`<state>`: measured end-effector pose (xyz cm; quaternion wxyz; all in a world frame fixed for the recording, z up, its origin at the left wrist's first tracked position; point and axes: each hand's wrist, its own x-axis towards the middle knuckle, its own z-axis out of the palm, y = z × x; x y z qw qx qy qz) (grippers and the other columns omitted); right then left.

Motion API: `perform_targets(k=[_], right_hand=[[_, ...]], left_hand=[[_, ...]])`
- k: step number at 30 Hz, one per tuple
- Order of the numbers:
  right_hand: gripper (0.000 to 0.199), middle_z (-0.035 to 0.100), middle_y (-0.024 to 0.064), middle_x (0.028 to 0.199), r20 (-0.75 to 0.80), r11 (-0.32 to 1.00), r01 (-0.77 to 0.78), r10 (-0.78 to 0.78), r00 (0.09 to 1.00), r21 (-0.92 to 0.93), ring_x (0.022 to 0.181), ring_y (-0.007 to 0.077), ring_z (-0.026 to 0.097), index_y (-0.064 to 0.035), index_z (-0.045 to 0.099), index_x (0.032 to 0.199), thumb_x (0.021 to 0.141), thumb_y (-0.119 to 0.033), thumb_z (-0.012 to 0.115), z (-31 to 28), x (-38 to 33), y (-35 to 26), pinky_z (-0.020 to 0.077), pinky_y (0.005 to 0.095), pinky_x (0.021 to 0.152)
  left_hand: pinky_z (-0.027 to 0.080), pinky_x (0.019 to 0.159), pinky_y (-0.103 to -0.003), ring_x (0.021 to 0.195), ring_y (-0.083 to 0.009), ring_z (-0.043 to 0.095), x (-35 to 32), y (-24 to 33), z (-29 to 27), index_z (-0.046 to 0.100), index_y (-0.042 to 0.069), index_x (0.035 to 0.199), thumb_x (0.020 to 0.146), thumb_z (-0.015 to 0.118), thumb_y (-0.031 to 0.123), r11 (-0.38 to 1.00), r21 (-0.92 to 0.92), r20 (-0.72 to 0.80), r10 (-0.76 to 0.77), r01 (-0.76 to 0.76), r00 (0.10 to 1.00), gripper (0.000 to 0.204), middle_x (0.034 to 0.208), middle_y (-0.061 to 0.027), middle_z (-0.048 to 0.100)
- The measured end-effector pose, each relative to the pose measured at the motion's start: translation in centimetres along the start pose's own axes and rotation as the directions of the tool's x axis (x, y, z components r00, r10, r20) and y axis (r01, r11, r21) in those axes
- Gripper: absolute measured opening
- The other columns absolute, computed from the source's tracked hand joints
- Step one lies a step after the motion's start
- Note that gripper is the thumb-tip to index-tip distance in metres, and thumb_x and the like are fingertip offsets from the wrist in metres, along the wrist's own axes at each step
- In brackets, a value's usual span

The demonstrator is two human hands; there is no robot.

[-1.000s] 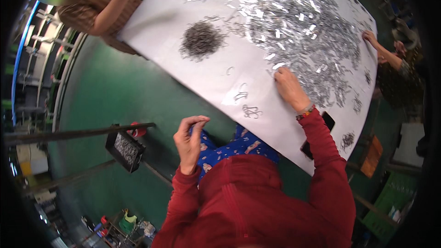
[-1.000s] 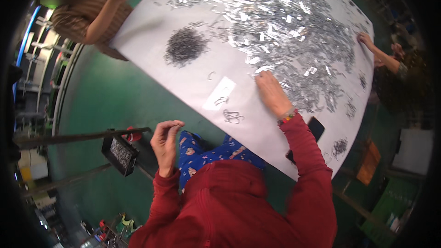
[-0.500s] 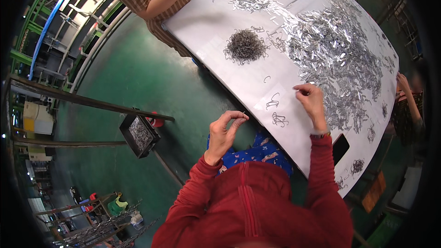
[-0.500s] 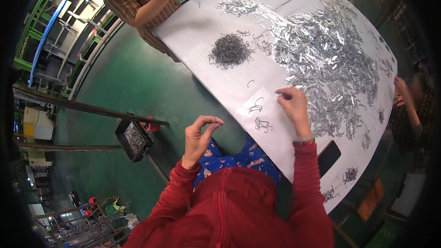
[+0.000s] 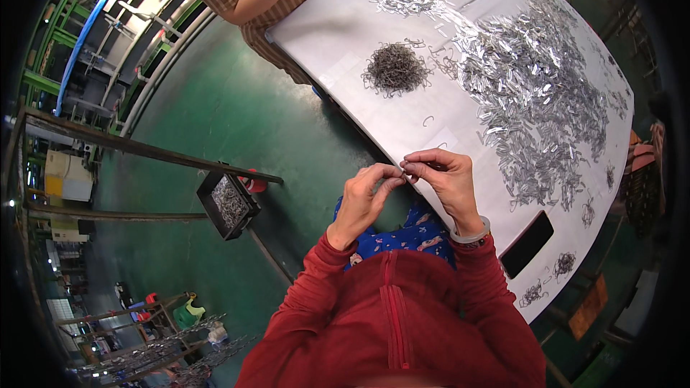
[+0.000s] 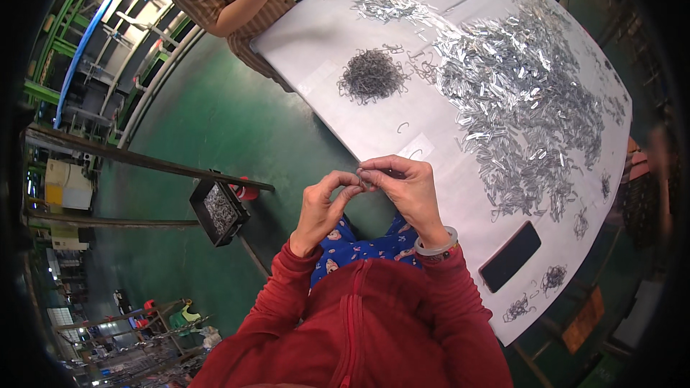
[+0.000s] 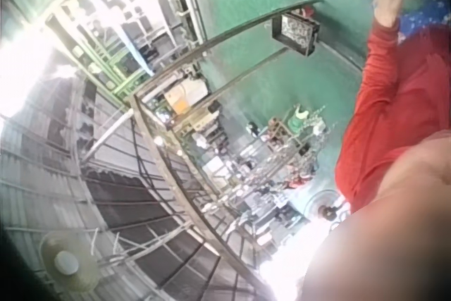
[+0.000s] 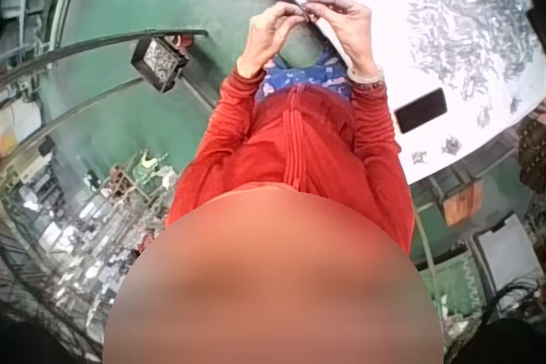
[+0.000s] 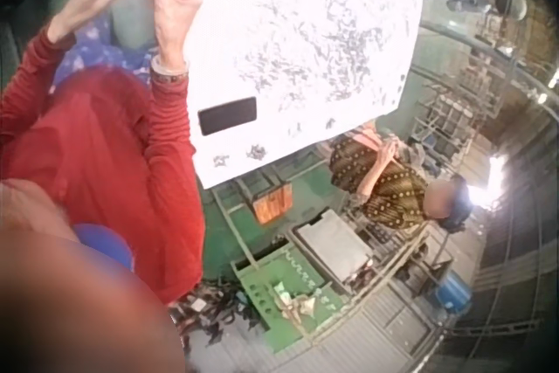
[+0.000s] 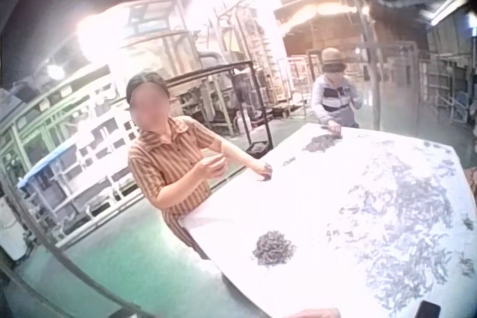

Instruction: The person sits at a white table and repeatedly picks up small metal hooks and flat metal pieces, then links them together by hand. They place the assembled chains onto a hanging rack above the table. Other workers are visible at the same table performing similar assembly.

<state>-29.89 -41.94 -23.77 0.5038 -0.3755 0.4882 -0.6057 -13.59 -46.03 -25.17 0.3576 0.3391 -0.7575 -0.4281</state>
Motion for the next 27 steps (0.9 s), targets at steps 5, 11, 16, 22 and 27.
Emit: perform_targets(k=[5,11,16,22,27], right_hand=[[0.013,0.069,0.0082,0.078,-0.034,0.957,0.070,-0.083,0.996,-0.282,0.068,0.0106,0.063,0.0027,0.070,0.091,0.078,0.001,0.068,0.8,-0.7,-0.2,0.0489,0.0214,0.061],[0.011,0.065,0.0094,0.077,-0.089,0.960,0.221,-0.238,0.967,-0.172,0.064,0.0111,0.060,0.0051,0.068,0.087,0.077,0.009,0.066,2.1,-0.7,0.6,0.0475,0.0202,0.057],[0.012,0.066,0.0094,0.080,-0.107,0.998,0.068,-0.066,0.992,0.015,0.068,0.0102,0.062,0.0043,0.069,0.088,0.077,0.007,0.068,1.4,0.3,0.8,0.0499,0.0195,0.056],[0.013,0.066,0.0108,0.081,-0.061,0.998,0.063,-0.062,0.996,0.020,0.066,0.0106,0.061,0.0051,0.069,0.089,0.076,0.009,0.067,0.6,1.2,0.4,0.0495,0.0196,0.057],[0.015,0.066,0.0109,0.082,-0.045,0.999,0.029,-0.029,0.999,0.018,0.067,0.0108,0.061,0.0053,0.069,0.091,0.077,0.009,0.066,0.1,0.9,0.0,0.0494,0.0198,0.059]], left_hand=[[0.047,0.070,-0.035,0.079,-0.0283,0.062,-0.4,0.0,-0.1,0.062,0.002,0.089,0.082,0.063,0.005,0.993,0.116,-0.025,0.039,-0.036,0.999,0.008,0.083,-0.0103,0.065],[0.047,0.070,-0.034,0.080,-0.0253,0.063,-1.1,-0.4,0.2,0.062,0.003,0.093,0.082,0.063,0.005,0.996,0.084,-0.090,-0.028,0.036,0.996,0.011,0.088,-0.0100,0.067],[0.048,0.071,-0.028,0.084,-0.0172,0.064,1.3,-3.0,0.4,0.063,0.000,0.099,0.085,0.062,0.009,0.955,-0.282,-0.302,-0.176,0.088,0.937,0.017,0.093,-0.0091,0.069],[0.050,0.070,-0.032,0.075,-0.0220,0.064,14.9,-13.0,-1.9,0.068,0.001,0.089,0.084,0.064,0.015,0.953,0.213,-0.300,-0.146,0.215,0.943,0.016,0.085,-0.0124,0.067],[0.049,0.074,-0.042,0.080,-0.0345,0.061,19.4,-15.9,-1.2,0.066,0.000,0.083,0.079,0.063,0.009,0.735,0.672,-0.085,-0.040,0.087,0.996,0.011,0.084,-0.0168,0.063]])
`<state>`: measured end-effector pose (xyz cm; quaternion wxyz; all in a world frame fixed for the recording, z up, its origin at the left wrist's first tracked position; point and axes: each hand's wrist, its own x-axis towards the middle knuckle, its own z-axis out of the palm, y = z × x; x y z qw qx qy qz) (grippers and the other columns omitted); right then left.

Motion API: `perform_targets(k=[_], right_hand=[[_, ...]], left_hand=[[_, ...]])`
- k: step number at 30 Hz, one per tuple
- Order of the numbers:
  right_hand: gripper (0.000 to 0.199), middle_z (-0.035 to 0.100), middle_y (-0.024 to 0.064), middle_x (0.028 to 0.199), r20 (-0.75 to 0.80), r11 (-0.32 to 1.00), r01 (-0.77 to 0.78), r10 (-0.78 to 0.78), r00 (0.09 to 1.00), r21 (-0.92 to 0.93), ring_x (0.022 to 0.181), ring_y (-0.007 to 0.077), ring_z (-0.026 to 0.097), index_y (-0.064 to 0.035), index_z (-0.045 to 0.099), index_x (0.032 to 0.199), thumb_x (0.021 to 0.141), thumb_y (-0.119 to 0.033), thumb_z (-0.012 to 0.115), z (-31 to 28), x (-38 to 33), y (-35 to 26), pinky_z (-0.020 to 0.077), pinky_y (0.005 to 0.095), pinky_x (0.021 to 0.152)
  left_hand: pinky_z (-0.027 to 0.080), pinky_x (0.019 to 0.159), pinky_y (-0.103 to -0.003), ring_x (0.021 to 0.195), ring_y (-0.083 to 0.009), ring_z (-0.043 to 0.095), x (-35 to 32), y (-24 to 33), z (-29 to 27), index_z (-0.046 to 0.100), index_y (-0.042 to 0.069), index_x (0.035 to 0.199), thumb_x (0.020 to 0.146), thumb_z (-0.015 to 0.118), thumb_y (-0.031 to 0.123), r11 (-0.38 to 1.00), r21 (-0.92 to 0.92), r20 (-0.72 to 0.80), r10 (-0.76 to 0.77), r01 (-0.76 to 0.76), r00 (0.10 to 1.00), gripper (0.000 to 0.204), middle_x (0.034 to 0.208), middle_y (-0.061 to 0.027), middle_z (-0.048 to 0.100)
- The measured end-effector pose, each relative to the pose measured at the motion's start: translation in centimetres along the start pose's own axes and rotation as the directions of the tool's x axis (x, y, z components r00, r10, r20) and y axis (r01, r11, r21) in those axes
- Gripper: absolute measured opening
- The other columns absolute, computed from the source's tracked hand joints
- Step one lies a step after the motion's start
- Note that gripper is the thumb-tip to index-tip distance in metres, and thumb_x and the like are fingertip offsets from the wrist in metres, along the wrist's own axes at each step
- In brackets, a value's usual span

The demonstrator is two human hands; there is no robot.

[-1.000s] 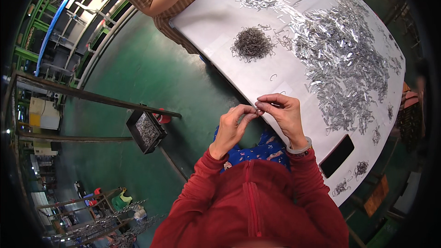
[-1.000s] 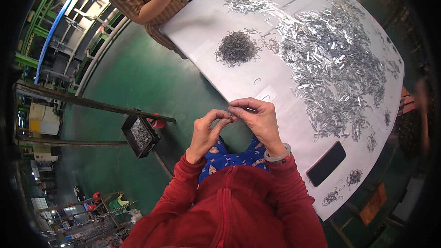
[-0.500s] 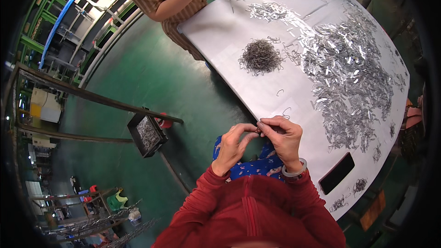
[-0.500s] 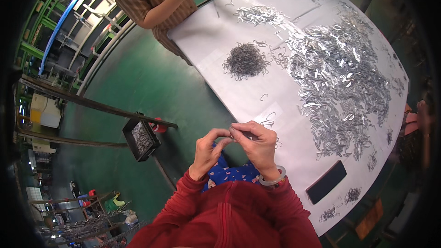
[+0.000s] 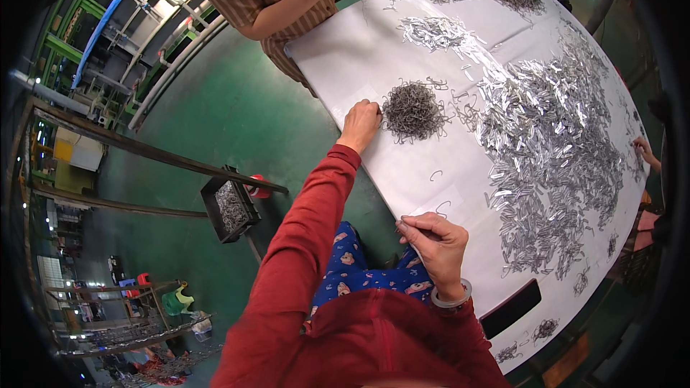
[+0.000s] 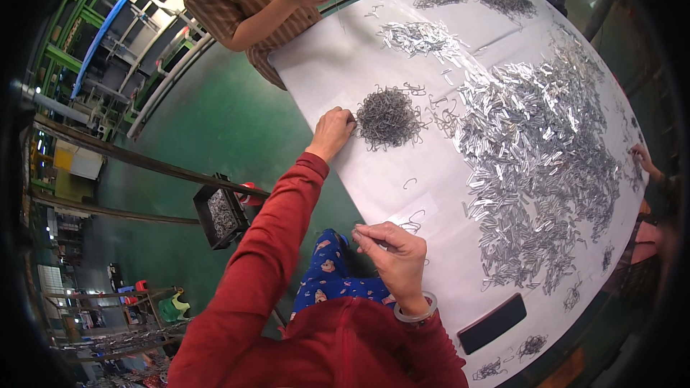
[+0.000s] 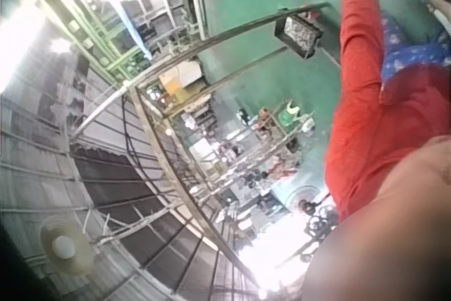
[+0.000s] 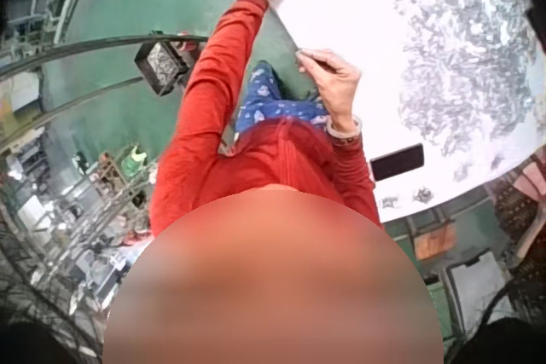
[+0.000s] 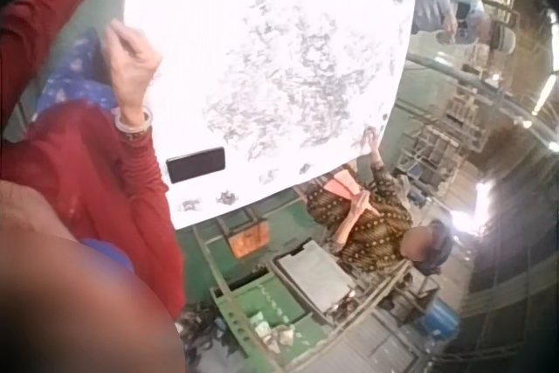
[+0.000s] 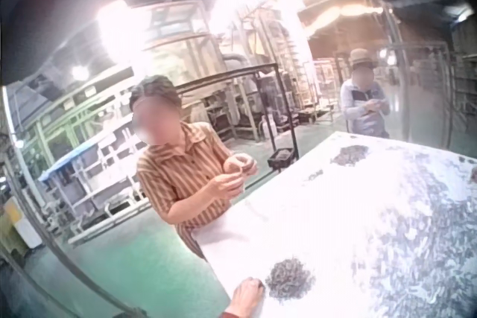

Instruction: The person sits at a white table and repeatedly picks up small metal hooks and flat metal pieces, then links them together by hand. They place the assembled chains onto a hanging rack above the table. Other workers are visible at the same table performing similar assembly.

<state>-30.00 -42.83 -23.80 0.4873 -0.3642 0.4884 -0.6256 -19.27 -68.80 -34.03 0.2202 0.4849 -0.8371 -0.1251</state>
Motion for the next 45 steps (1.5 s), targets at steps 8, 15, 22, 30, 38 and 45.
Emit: perform_targets(k=[8,15,22,30,38,45], right_hand=[[0.015,0.066,0.0128,0.087,0.066,0.997,-0.074,0.073,0.995,0.008,0.075,0.0141,0.065,0.0069,0.067,0.095,0.080,0.009,0.063,0.9,-0.9,-0.2,0.0549,0.0223,0.064],[0.014,0.066,0.0131,0.086,0.065,0.997,-0.041,0.045,0.997,-0.059,0.073,0.0154,0.065,0.0073,0.067,0.093,0.080,0.009,0.063,1.6,-2.1,-0.4,0.0547,0.0232,0.064],[0.014,0.065,0.0154,0.083,0.053,0.995,0.010,-0.005,0.999,-0.101,0.067,0.0188,0.062,0.0096,0.065,0.093,0.079,0.011,0.062,2.5,-3.1,-0.2,0.0523,0.0264,0.062],[0.016,0.066,0.0142,0.086,0.111,0.984,-0.047,0.067,0.992,-0.173,0.075,0.0181,0.066,0.0072,0.067,0.097,0.082,0.002,0.064,3.5,-3.7,-0.6,0.0558,0.0267,0.067],[0.019,0.067,0.0094,0.088,0.049,0.998,0.002,0.001,0.999,-0.056,0.074,0.0125,0.065,0.0044,0.067,0.101,0.083,0.003,0.061,2.9,-4.2,1.7,0.0528,0.0213,0.065],[0.023,0.067,0.0108,0.086,0.033,0.973,0.102,-0.098,0.995,-0.205,0.071,0.0130,0.064,0.0014,0.067,0.101,0.079,0.006,0.061,3.0,-3.7,1.7,0.0515,0.0244,0.064]], left_hand=[[0.048,0.074,-0.045,0.083,-0.0373,0.060,1.2,0.4,-2.3,0.064,0.001,0.087,0.081,0.058,0.008,0.999,0.025,-0.135,-0.030,0.034,0.990,0.011,0.087,-0.0214,0.060],[0.046,0.079,-0.042,0.086,-0.0345,0.058,-0.2,0.3,-1.4,0.065,0.000,0.090,0.079,0.055,0.007,0.933,-0.356,-0.229,-0.034,-0.051,0.973,0.016,0.088,-0.0192,0.062],[0.051,0.076,-0.044,0.079,-0.0354,0.064,-2.2,0.9,-0.3,0.070,0.006,0.077,0.069,0.063,0.012,0.957,-0.212,-0.076,-0.218,0.198,0.973,0.013,0.078,-0.0180,0.066],[0.050,0.066,-0.030,0.072,-0.0175,0.064,-13.3,4.4,-10.7,0.067,0.000,0.092,0.081,0.063,0.024,0.761,-0.646,-0.025,-0.104,0.063,0.994,0.027,0.078,-0.0121,0.066],[0.046,0.082,-0.027,0.093,-0.0145,0.057,-21.6,10.3,-14.1,0.062,-0.001,0.088,0.081,0.064,-0.002,0.711,-0.702,-0.044,0.005,-0.034,0.999,0.007,0.097,-0.0089,0.060],[0.049,0.077,-0.030,0.087,-0.0194,0.062,-21.6,10.4,-12.7,0.062,-0.001,0.087,0.079,0.066,-0.002,0.760,-0.650,-0.098,-0.093,0.006,0.991,0.008,0.095,-0.0121,0.064]])
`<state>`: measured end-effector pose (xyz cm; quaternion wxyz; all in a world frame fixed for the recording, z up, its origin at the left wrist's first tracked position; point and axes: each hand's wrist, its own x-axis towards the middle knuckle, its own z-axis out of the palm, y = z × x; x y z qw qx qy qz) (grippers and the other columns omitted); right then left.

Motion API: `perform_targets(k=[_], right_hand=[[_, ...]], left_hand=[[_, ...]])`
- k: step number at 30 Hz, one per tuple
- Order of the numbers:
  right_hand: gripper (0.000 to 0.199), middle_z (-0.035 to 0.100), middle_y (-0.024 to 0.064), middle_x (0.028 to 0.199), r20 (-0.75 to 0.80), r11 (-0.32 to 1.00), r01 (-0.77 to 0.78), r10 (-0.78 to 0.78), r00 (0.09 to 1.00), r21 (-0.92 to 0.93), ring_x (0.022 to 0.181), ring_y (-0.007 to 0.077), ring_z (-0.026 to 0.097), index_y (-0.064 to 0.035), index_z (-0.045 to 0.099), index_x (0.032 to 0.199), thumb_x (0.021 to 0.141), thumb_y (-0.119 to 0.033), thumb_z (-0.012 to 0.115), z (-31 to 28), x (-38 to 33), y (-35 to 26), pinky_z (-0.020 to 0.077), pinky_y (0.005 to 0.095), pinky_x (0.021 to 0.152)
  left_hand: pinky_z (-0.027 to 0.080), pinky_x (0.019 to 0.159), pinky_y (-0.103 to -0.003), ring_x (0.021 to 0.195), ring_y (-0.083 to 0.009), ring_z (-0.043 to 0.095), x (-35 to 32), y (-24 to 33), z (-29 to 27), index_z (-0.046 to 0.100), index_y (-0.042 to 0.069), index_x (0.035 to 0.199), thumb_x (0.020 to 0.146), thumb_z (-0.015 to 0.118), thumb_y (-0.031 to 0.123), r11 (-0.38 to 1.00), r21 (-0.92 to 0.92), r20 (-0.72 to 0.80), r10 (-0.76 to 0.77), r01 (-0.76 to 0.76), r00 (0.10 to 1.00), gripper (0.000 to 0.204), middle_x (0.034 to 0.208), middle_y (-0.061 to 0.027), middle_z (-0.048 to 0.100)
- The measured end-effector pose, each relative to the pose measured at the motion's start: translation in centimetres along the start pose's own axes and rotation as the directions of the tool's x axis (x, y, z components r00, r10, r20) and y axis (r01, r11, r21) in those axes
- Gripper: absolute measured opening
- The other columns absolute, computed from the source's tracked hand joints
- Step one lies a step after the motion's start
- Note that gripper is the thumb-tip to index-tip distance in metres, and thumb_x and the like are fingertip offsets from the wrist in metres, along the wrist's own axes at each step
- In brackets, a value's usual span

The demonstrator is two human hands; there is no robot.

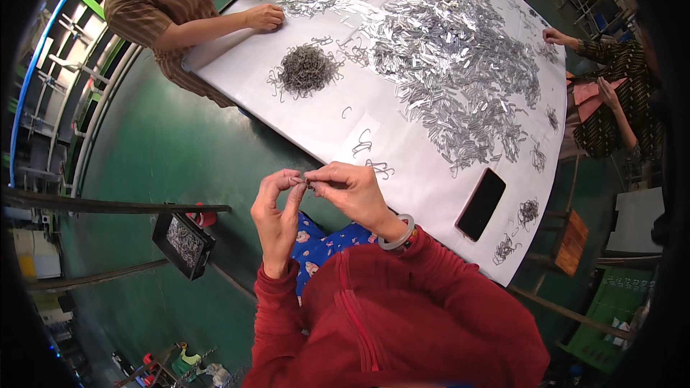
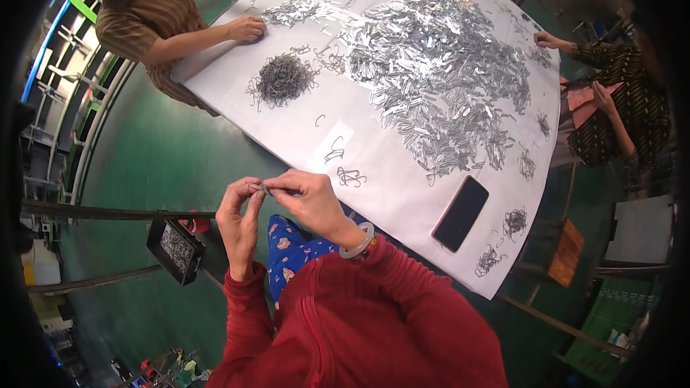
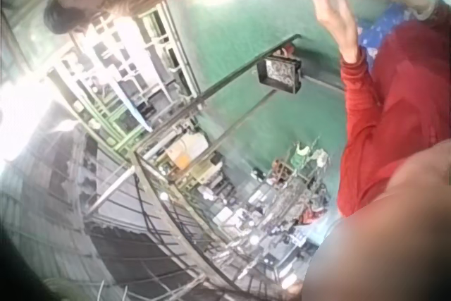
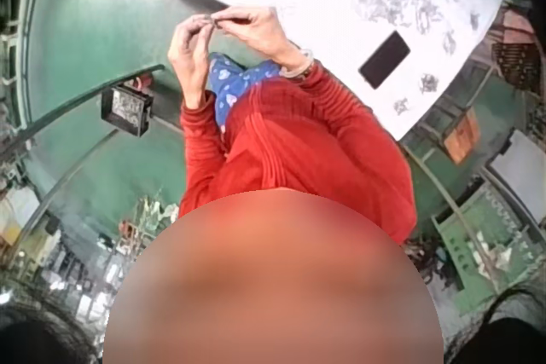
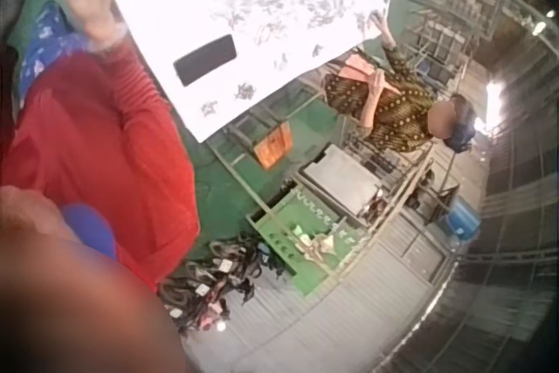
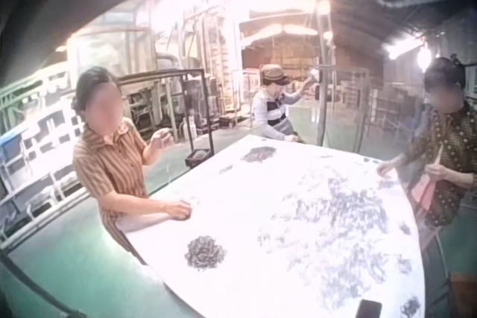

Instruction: The person sits at a white table and repeatedly picks up small metal hooks and flat metal pieces, then links them together by hand. They place the assembled chains onto a hanging rack above the table. Other workers are visible at the same table performing similar assembly.

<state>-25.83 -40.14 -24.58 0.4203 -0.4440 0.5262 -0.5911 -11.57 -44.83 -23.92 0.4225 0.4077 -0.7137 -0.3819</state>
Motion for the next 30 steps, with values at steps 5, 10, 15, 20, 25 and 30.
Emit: perform_targets(k=[5,10,15,20,25,30], right_hand=[[0.026,0.067,0.0108,0.088,0.012,0.927,0.315,-0.319,0.948,-0.206,0.077,0.0199,0.065,-0.0012,0.067,0.101,0.077,0.006,0.063,0.4,0.2,0.2,0.0518,0.0269,0.065],[0.028,0.068,0.0084,0.089,-0.075,0.845,0.360,-0.421,0.904,-0.394,0.076,0.0136,0.064,-0.0020,0.067,0.105,0.078,0.005,0.065,-2.1,1.4,0.9,0.0511,0.0256,0.063],[0.015,0.057,0.0175,0.072,-0.252,0.562,0.008,-0.383,0.889,-0.827,0.063,0.0303,0.056,0.0033,0.068,0.093,0.081,-0.003,0.061,-13.7,5.9,5.4,0.0440,0.0371,0.060],[0.006,0.054,0.0192,0.076,0.001,0.279,0.188,-0.555,0.832,-0.942,0.071,0.0361,0.054,0.0046,0.059,0.080,0.078,0.001,0.054,-17.2,6.3,11.1,0.0424,0.0439,0.065],[0.009,0.051,0.0196,0.081,0.003,0.329,0.116,-0.325,0.946,-0.937,0.080,0.0367,0.051,0.0025,0.047,0.087,0.078,0.003,0.050,-16.1,6.4,10.4,0.0415,0.0453,0.071],[0.007,0.051,0.0184,0.074,-0.015,0.370,0.119,-0.341,0.940,-0.921,0.074,0.0365,0.052,0.0025,0.054,0.082,0.076,0.004,0.051,-13.7,7.1,10.0,0.0415,0.0451,0.065]], left_hand=[[0.049,0.082,-0.028,0.092,-0.0167,0.061,-0.5,-0.1,1.4,0.057,-0.004,0.094,0.088,0.060,0.002,0.932,-0.322,-0.041,-0.188,0.165,0.981,0.008,0.100,-0.0127,0.064],[0.048,0.085,-0.028,0.094,-0.0176,0.061,-0.5,0.1,2.0,0.053,-0.003,0.096,0.091,0.055,0.000,0.893,-0.432,-0.109,-0.193,0.128,0.975,0.006,0.099,-0.0144,0.064],[0.049,0.084,-0.028,0.092,-0.0166,0.061,-0.1,0.1,1.4,0.054,-0.002,0.094,0.089,0.056,-0.003,0.900,-0.414,-0.075,-0.183,0.136,0.980,0.006,0.097,-0.0132,0.063],[0.049,0.082,-0.028,0.090,-0.0167,0.061,-0.6,-0.7,1.0,0.056,-0.002,0.092,0.086,0.057,-0.008,0.924,-0.351,-0.061,-0.181,0.148,0.982,0.008,0.095,-0.0120,0.064],[0.049,0.079,-0.026,0.088,-0.0152,0.062,-1.1,-1.5,0.7,0.061,-0.002,0.092,0.084,0.061,-0.006,0.952,-0.289,-0.047,-0.118,0.099,0.992,0.009,0.093,-0.0094,0.065],[0.047,0.083,-0.028,0.090,-0.0159,0.060,-1.3,-1.3,0.6,0.060,-0.001,0.093,0.085,0.060,-0.004,0.971,-0.228,0.022,-0.073,0.076,0.997,0.009,0.092,-0.0084,0.064]])
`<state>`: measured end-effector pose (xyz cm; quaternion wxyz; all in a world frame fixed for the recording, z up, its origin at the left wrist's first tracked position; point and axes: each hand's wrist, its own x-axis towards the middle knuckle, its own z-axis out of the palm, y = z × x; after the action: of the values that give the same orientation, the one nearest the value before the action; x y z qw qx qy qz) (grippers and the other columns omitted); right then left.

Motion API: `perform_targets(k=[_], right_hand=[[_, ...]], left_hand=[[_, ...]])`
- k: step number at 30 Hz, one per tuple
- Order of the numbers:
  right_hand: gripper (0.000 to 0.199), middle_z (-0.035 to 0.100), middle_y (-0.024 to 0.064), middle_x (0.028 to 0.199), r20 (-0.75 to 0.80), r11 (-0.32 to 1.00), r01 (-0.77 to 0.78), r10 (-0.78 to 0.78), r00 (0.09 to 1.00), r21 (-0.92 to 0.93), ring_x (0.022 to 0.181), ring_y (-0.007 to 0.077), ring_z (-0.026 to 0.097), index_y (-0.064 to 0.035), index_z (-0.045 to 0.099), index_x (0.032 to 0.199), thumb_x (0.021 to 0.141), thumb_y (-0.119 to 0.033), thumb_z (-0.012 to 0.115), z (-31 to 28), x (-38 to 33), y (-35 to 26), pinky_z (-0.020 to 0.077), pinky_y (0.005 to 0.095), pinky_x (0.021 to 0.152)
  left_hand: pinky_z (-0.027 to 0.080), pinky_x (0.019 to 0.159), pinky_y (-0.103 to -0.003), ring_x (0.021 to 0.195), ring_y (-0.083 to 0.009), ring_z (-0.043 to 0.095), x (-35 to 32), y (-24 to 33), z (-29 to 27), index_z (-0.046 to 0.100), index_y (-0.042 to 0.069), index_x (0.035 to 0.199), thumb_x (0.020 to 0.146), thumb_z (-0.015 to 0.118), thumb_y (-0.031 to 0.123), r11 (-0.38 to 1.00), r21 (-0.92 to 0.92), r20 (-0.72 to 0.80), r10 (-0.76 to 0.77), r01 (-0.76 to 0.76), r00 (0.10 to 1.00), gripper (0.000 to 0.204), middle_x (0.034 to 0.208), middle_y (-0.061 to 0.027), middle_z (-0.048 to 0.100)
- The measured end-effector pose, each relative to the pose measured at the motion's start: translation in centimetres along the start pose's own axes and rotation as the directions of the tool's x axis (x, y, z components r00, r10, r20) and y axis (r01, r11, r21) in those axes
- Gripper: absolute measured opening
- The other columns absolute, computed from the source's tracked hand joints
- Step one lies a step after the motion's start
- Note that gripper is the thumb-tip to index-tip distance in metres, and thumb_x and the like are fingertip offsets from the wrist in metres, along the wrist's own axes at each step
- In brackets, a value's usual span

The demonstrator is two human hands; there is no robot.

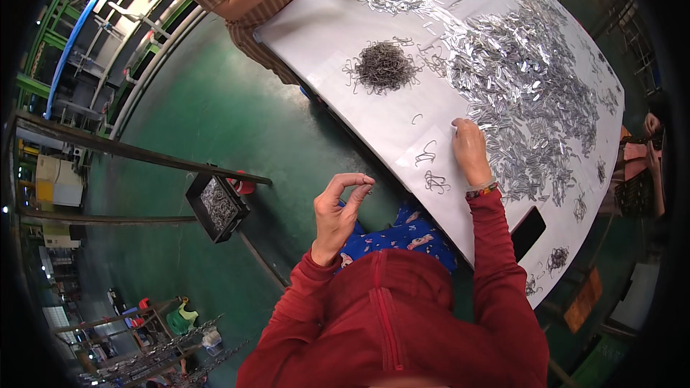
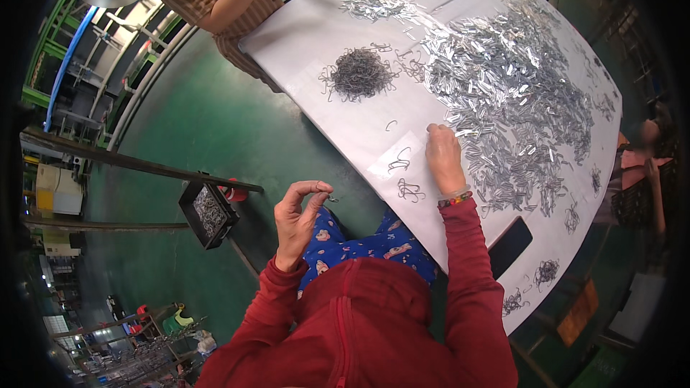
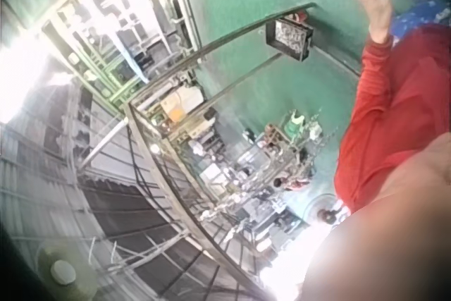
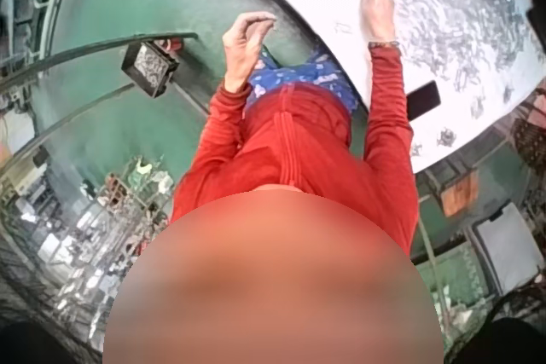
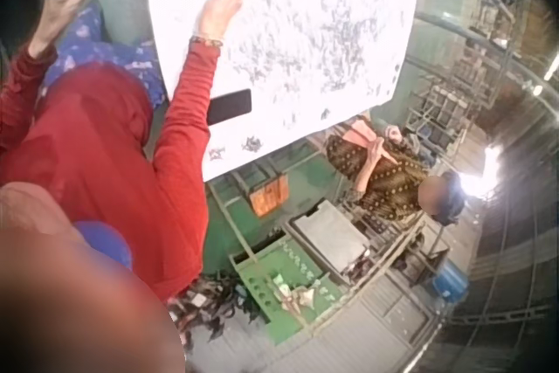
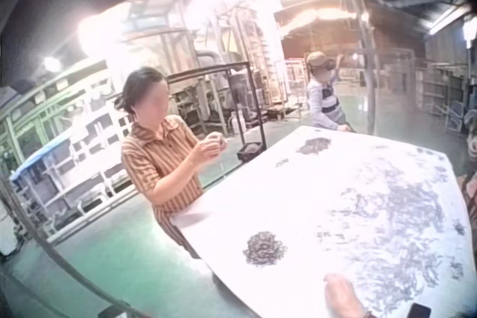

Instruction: The person sits at a white table and repeatedly picks up small metal hooks and flat metal pieces, then links them together by hand. They place the assembled chains onto a hanging rack above the table. Other workers are visible at the same table performing similar assembly.

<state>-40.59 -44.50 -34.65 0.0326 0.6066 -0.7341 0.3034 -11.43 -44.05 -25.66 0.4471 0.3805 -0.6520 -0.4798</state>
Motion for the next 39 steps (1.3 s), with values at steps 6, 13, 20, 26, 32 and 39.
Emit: perform_targets(k=[6,13,20,26,32,39], right_hand=[[0.005,0.049,0.0197,0.075,0.109,0.997,0.028,-0.036,0.993,0.078,0.078,0.0370,0.051,0.0036,0.053,0.073,0.074,0.002,0.049,0.0,-0.9,0.3,0.0417,0.0444,0.065],[0.008,0.046,0.0202,0.086,0.227,0.992,0.073,-0.048,0.973,-0.105,0.087,0.0353,0.050,0.0021,0.048,0.086,0.079,0.002,0.044,-1.2,-0.6,-0.6,0.0430,0.0436,0.064],[0.012,0.065,0.0137,0.083,0.449,0.439,-0.524,0.271,0.852,0.730,0.072,0.0171,0.065,0.0056,0.061,0.093,0.081,0.003,0.062,-3.8,0.0,-8.0,0.0539,0.0263,0.065],[0.018,0.065,0.0128,0.087,0.483,0.115,-0.490,0.084,0.871,0.864,0.077,0.0165,0.065,0.0074,0.061,0.100,0.083,0.004,0.062,-5.3,-0.4,-14.2,0.0555,0.0263,0.072],[0.020,0.064,0.0118,0.091,0.471,0.209,-0.490,0.134,0.872,0.846,0.077,0.0138,0.065,0.0077,0.061,0.100,0.081,0.008,0.063,-7.3,-1.7,-15.9,0.0549,0.0220,0.068],[0.013,0.063,0.0097,0.086,0.332,0.235,-0.367,0.178,0.926,0.900,0.071,0.0120,0.063,0.0077,0.063,0.091,0.079,0.011,0.062,-6.2,-2.7,-16.3,0.0529,0.0212,0.062]], left_hand=[[0.048,0.081,-0.028,0.088,-0.0161,0.061,0.0,0.4,-0.1,0.061,-0.001,0.093,0.084,0.061,-0.005,0.996,0.015,-0.020,0.089,-0.089,0.996,0.010,0.092,-0.0092,0.065],[0.048,0.080,-0.028,0.088,-0.0168,0.061,0.0,0.0,-0.2,0.061,0.000,0.091,0.082,0.062,-0.006,0.997,0.021,-0.008,0.074,-0.074,0.997,0.010,0.090,-0.0098,0.065],[0.051,0.071,-0.027,0.080,-0.0181,0.064,0.4,-0.4,0.1,0.063,0.000,0.090,0.079,0.065,-0.005,0.992,0.069,-0.002,0.109,-0.109,0.994,0.012,0.086,-0.0094,0.066],[0.051,0.069,-0.030,0.078,-0.0211,0.065,0.5,-0.1,0.7,0.062,0.000,0.089,0.081,0.064,-0.001,0.989,0.139,0.084,0.045,-0.057,0.995,0.009,0.085,-0.0101,0.066],[0.049,0.069,-0.033,0.077,-0.0247,0.062,0.1,0.4,0.9,0.063,0.001,0.089,0.081,0.065,0.003,0.975,0.197,0.089,0.088,-0.104,0.992,0.009,0.083,-0.0094,0.065],[0.047,0.071,-0.035,0.079,-0.0266,0.061,0.0,-0.6,1.0,0.063,0.003,0.088,0.080,0.065,0.004,0.929,0.336,0.092,0.130,-0.154,0.987,0.009,0.084,-0.0088,0.065]])
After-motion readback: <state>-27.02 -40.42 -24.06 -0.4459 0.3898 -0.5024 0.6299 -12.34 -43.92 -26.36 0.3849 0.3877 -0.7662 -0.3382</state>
